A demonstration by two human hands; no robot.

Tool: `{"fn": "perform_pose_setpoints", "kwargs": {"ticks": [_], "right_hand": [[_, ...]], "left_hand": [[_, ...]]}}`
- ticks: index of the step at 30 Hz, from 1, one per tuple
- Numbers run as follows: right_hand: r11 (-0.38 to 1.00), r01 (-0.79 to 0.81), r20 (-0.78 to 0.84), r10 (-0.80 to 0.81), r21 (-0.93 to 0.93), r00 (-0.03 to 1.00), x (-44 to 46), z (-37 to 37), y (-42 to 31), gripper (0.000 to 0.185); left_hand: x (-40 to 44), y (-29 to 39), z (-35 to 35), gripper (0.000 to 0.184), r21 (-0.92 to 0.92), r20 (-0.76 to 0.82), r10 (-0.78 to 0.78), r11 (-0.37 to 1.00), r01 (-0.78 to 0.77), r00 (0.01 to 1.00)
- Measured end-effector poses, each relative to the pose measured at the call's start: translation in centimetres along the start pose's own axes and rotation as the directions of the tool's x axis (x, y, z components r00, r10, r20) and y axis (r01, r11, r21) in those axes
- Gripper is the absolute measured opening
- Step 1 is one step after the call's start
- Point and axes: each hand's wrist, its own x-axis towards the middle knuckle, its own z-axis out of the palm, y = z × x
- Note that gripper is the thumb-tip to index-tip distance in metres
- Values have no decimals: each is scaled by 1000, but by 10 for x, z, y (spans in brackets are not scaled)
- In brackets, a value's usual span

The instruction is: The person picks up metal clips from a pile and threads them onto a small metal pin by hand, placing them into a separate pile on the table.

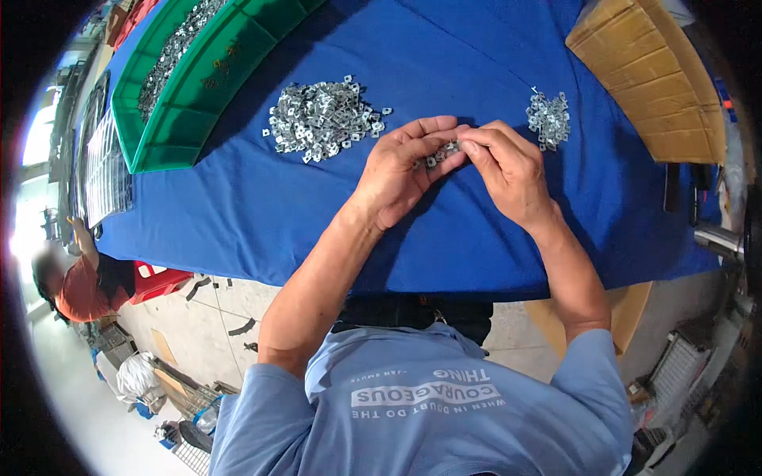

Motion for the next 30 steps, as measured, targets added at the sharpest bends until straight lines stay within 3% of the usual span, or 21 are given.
{"fn": "perform_pose_setpoints", "kwargs": {"ticks": [24,29,30], "right_hand": [[998,-54,49,55,-20,997,0,-3,1,5],[954,-199,-190,158,-224,969,8,-18,7,15],[955,-153,-233,93,-255,968,11,-19,13,15]], "left_hand": [[-1,-4,-3,38,-33,66,54,998,-52,996],[-3,-2,2,39,-53,33,49,997,-47,998],[-3,-2,2,39,-54,34,48,997,-46,998]]}}
